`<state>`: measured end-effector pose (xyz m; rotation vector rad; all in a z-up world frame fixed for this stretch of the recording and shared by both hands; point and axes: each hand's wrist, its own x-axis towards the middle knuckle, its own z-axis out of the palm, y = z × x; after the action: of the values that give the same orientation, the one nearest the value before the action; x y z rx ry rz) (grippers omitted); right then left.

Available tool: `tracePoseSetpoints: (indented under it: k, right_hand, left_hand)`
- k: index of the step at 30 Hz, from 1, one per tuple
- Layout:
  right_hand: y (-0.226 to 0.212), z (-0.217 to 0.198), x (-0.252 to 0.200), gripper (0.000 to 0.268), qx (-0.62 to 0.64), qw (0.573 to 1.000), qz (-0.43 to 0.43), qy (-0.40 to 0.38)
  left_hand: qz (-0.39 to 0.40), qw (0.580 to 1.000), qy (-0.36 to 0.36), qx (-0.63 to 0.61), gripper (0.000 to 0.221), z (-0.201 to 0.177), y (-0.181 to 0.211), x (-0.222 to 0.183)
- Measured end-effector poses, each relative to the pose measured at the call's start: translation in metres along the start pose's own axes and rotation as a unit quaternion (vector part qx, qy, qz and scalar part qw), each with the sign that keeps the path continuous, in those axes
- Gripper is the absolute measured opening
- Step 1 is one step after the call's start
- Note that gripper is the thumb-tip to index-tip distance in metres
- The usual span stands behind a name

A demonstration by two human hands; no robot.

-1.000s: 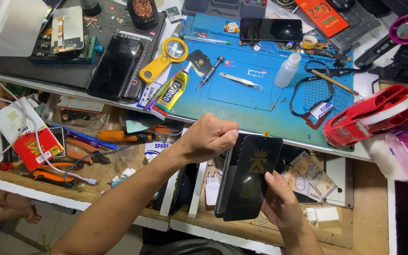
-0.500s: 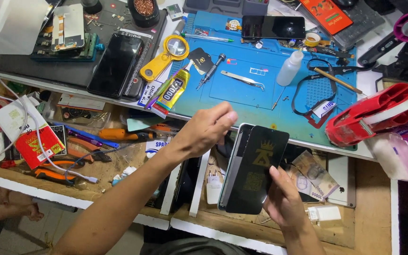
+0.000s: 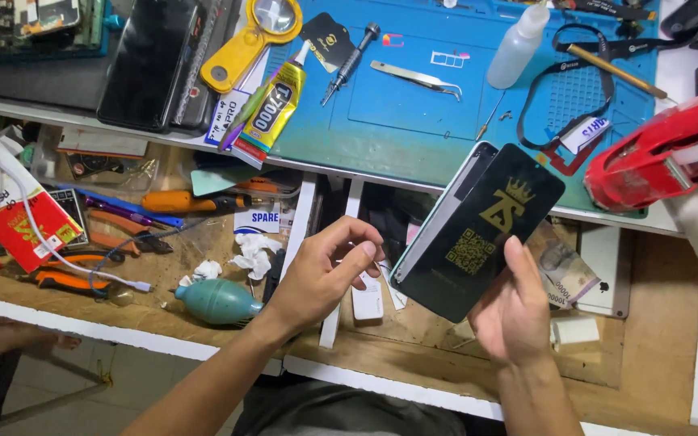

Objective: Assembling a mobile phone by carefully aligning a replacement screen assembly with the chassis and pressing it into place.

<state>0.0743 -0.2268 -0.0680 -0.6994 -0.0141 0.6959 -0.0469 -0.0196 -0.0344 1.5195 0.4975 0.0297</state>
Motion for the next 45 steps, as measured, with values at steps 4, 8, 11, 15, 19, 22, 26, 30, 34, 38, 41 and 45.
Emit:
tracePoseSetpoints:
  k: [4, 8, 11, 15, 19, 22, 26, 30, 34, 38, 41, 45]
  right_hand:
    - [-0.002, 0.013, 0.001, 0.038, -0.065, 0.988, 0.009, 0.14]
    - [-0.003, 0.016, 0.003, 0.034, -0.061, 0.987, -0.008, 0.148]
    - [-0.003, 0.02, 0.004, 0.04, -0.073, 0.983, -0.012, 0.166]
    - [-0.003, 0.011, 0.002, 0.029, -0.064, 0.991, -0.039, 0.111]
    - [-0.002, 0.029, 0.0, 0.044, -0.112, 0.977, -0.023, 0.177]
    - [0.002, 0.024, -0.002, 0.035, -0.128, 0.983, -0.011, 0.13]
    - [0.004, 0.029, -0.005, 0.045, -0.149, 0.981, 0.019, 0.126]
    - [0.01, 0.016, -0.008, 0.043, -0.188, 0.979, 0.031, 0.079]
    - [0.013, 0.003, -0.01, 0.039, -0.187, 0.977, 0.053, 0.09]
    - [0.014, 0.002, -0.009, 0.038, -0.201, 0.973, 0.066, 0.088]
    - [0.006, 0.022, -0.01, 0.049, -0.197, 0.975, 0.069, 0.079]
    - [0.008, 0.011, -0.013, 0.068, -0.183, 0.982, 0.03, -0.049]
  left_hand:
    - [-0.011, 1.0, -0.004, -0.022, 0.013, 0.002, -0.011, -0.001]
    - [-0.018, 1.0, 0.002, -0.024, 0.013, 0.001, -0.016, 0.0]
    - [-0.018, 1.0, 0.002, -0.021, 0.013, 0.0, -0.017, 0.0]
    - [-0.015, 1.0, 0.002, -0.018, 0.013, 0.0, -0.018, 0.001]
    - [0.03, 0.999, 0.032, 0.004, 0.02, 0.009, -0.003, 0.0]
    - [0.108, 0.991, 0.046, 0.056, 0.027, 0.018, 0.008, 0.004]
    - [0.114, 0.993, -0.002, 0.034, 0.032, 0.025, 0.016, 0.01]
    - [0.067, 0.997, -0.041, 0.015, 0.04, 0.029, 0.019, 0.019]
    - [0.065, 0.992, -0.071, -0.076, 0.015, 0.032, 0.016, 0.028]
    - [0.054, 0.995, -0.034, -0.073, 0.009, 0.036, 0.013, 0.026]
    - [0.036, 0.991, -0.031, -0.125, 0.012, 0.04, 0.015, 0.022]
    - [0.017, 0.984, -0.01, -0.179, 0.015, 0.042, 0.011, 0.019]
